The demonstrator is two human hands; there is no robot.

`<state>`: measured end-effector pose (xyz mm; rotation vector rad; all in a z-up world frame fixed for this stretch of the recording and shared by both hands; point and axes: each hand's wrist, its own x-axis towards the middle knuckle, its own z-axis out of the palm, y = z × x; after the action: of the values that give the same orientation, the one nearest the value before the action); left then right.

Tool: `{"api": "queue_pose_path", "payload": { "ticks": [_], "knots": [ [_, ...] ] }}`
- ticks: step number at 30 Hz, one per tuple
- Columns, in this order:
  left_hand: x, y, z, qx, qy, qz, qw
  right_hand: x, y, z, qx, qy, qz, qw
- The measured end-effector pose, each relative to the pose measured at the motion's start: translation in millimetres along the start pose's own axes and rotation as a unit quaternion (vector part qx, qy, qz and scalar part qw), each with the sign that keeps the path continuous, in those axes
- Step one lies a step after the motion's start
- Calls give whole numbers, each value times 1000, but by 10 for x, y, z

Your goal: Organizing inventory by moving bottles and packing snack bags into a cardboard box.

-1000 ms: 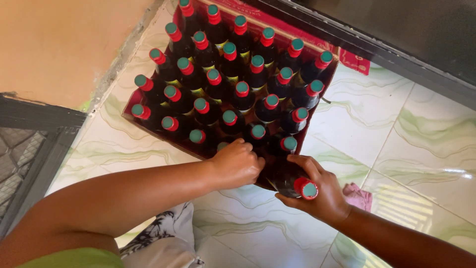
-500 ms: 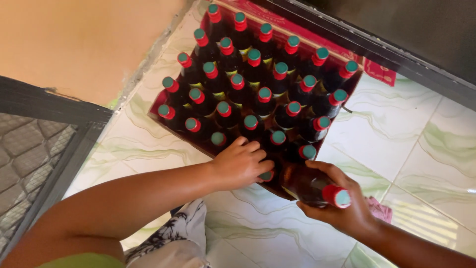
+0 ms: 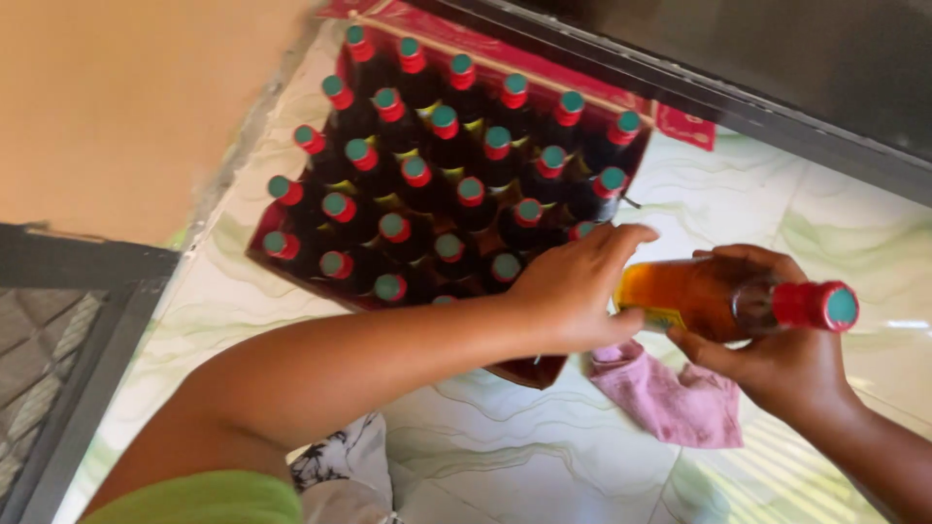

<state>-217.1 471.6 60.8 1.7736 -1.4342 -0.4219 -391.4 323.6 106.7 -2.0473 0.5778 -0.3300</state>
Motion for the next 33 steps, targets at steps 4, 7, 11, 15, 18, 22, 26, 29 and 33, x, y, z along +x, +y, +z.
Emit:
{"api": "queue_pose_path", "payload": {
  "ticks": [4, 7, 11, 15, 18, 22, 26, 29, 33],
  "knots": [
    [356, 160, 380, -115, -17, -4, 993, -10, 374, -137, -33, 32, 33, 998],
    [441, 350, 594, -113, -81, -38, 990, -47, 921, -166, -12, 17, 93, 995],
    [508, 401, 1018, -109, -115, -67, 985, -174, 1691, -88, -92, 1, 126, 988],
    [556, 302, 1360, -82, -74, -70, 991, -222, 2088, 65, -112, 21, 90, 989],
    [567, 175, 1529, -79, -63, -77, 992, -184, 1960, 168, -117, 57, 89, 987],
    [527, 91, 1656, -50, 12, -22, 998, -217, 2121, 219, -81, 52, 105, 990],
    [492, 37, 1698, -29, -52, -44, 997, -262, 2406, 287, -148, 37, 119, 981],
    [450, -22, 1732, -39, -49, -50, 997, -278, 2492, 347, -128, 35, 131, 982],
    [460, -87, 1747, -57, -43, -45, 996, -240, 2639, 357, -174, 24, 130, 976]
  ]
}}
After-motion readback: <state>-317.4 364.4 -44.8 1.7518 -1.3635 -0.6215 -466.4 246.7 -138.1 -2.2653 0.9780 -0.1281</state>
